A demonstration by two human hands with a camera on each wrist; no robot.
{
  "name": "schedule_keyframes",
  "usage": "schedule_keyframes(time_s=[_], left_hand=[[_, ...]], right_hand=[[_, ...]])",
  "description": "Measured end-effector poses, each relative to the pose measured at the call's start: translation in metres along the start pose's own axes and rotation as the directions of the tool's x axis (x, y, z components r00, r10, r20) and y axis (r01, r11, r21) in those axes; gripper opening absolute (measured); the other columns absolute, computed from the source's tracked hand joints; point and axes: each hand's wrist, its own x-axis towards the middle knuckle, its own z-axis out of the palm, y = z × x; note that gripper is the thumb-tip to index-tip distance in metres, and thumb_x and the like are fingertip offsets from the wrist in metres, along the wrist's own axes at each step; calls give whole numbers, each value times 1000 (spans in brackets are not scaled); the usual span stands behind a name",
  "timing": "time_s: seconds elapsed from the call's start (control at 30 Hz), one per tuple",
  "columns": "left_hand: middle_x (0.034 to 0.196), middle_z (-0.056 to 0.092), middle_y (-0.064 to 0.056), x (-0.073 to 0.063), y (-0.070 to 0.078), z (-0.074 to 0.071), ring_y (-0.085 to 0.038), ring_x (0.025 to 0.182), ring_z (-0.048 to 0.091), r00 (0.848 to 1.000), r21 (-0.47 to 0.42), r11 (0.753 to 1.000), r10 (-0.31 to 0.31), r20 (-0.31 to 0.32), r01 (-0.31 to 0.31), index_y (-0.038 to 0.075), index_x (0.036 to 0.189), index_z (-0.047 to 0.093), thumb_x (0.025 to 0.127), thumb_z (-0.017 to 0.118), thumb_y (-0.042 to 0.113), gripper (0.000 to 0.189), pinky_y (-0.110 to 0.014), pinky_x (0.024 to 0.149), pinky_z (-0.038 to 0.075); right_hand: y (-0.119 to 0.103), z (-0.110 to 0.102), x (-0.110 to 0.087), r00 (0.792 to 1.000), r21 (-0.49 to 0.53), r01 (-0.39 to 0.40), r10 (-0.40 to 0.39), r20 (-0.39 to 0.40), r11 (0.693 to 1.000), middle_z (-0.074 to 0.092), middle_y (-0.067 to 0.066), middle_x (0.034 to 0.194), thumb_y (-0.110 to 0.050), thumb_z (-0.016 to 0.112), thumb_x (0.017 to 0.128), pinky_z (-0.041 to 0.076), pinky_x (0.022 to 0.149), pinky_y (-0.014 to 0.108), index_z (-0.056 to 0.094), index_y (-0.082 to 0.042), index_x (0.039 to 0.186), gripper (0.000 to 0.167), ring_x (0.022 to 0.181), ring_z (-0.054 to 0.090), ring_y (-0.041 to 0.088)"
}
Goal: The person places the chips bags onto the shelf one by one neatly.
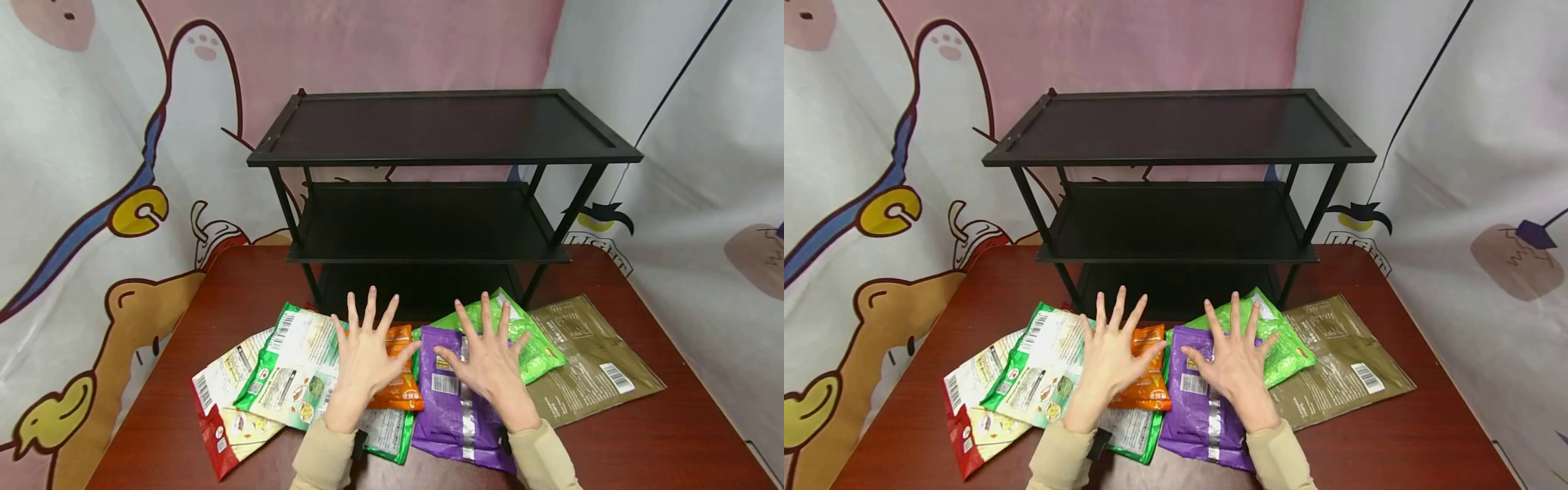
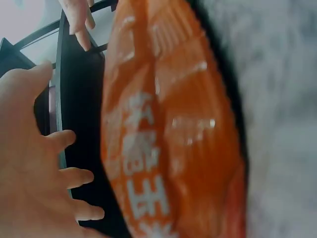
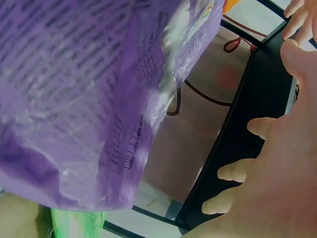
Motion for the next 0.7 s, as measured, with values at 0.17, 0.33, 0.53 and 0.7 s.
schedule_keyframes(time_s=[0.17, 0.33, 0.53, 0.7], left_hand=[[134, 56, -14, 12, -9, -21, -37, 121, 54, 970, -91, 996, 1, -244, -24, 16, 135, 52, 89, 61, 42, 54, -50, 90, 50], [104, 68, -13, 30, -30, -58, -33, 88, 65, 909, -160, 987, -82, -408, 17, 7, 113, 65, 91, 61, 25, 29, -46, 70, 52], [102, 67, -16, 54, -57, -99, -37, 88, 64, 867, -206, 973, -187, -463, 99, 3, 114, 62, 92, 60, 24, 31, -51, 73, 49], [112, 63, -20, 78, -74, -120, -41, 96, 61, 858, -232, 958, -260, -444, 170, -1, 123, 55, 93, 57, 24, 39, -53, 80, 48]], right_hand=[[-2, -2, 1, 994, -17, 77, -78, -82, 997, 27, 21, 154, -55, 65, 81, 27, 99, 73, 31, -22, 149, 83, 138, 27, 51], [-8, -5, 3, 962, -2, 236, -234, -143, 972, 56, 20, 130, -35, 73, 81, 47, 93, 51, 50, -8, 136, 66, 115, 57, 40], [-19, -8, 6, 906, -13, 410, -409, -110, 912, 65, 13, 115, -25, 73, 81, 51, 87, 45, 60, -6, 124, 49, 103, 64, 32], [-31, -7, 6, 843, -43, 536, -538, -32, 843, 64, 12, 115, -27, 71, 82, 50, 90, 45, 61, -7, 119, 43, 104, 63, 30]])
